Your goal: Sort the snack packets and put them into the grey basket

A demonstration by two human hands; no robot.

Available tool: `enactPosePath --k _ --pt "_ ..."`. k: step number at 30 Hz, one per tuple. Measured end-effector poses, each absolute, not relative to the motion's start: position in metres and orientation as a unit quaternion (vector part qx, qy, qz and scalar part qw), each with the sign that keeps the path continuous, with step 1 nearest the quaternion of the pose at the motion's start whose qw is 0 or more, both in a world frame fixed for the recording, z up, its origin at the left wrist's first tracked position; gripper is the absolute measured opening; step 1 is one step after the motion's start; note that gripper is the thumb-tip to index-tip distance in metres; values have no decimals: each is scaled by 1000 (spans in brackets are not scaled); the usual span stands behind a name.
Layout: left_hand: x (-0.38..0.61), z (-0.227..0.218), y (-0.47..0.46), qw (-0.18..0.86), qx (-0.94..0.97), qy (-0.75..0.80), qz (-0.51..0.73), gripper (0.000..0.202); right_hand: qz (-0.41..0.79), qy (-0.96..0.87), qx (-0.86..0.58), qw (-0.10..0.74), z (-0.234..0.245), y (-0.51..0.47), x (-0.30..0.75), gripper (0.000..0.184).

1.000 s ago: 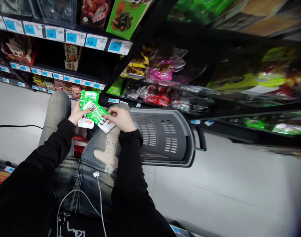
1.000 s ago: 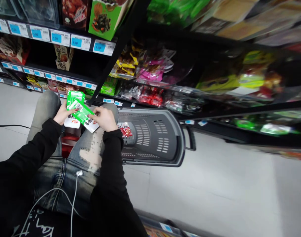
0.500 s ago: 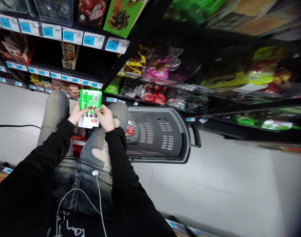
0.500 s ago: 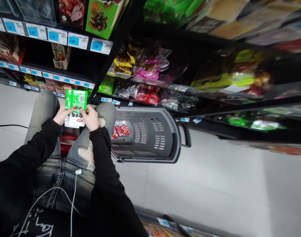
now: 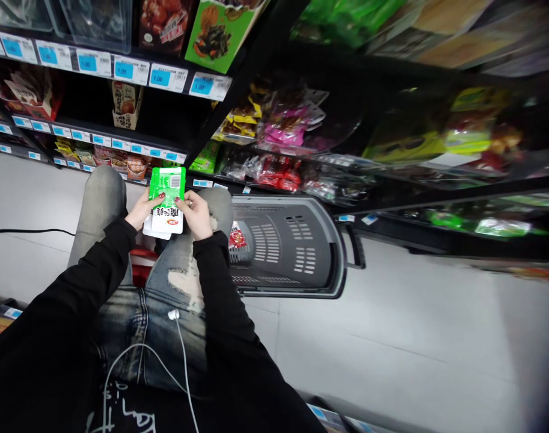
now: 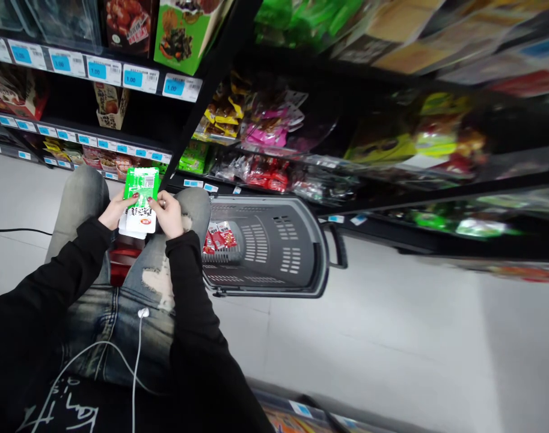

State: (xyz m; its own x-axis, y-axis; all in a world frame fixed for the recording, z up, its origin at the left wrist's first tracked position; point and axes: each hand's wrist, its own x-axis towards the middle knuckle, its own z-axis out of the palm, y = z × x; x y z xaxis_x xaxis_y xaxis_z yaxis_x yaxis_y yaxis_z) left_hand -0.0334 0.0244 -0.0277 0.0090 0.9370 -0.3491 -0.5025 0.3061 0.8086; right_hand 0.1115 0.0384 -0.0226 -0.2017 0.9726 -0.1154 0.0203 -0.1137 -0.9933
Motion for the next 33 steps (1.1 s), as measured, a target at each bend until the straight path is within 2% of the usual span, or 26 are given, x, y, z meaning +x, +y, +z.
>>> enactPosePath --k 10,17,23,33 --pt "-33 -28 25 658 252 451 547 48 582 -507 -470 428 -20 37 110 40" --pt "-33 -23 27 582 314 478 579 53 565 -534 -504 377 -30 40 111 34" --pt "-34 -22 26 574 318 486 577 55 549 -552 -514 359 -29 40 111 36" --pt "-31 -15 25 621 284 434 588 58 507 -574 -483 425 -24 34 111 36"
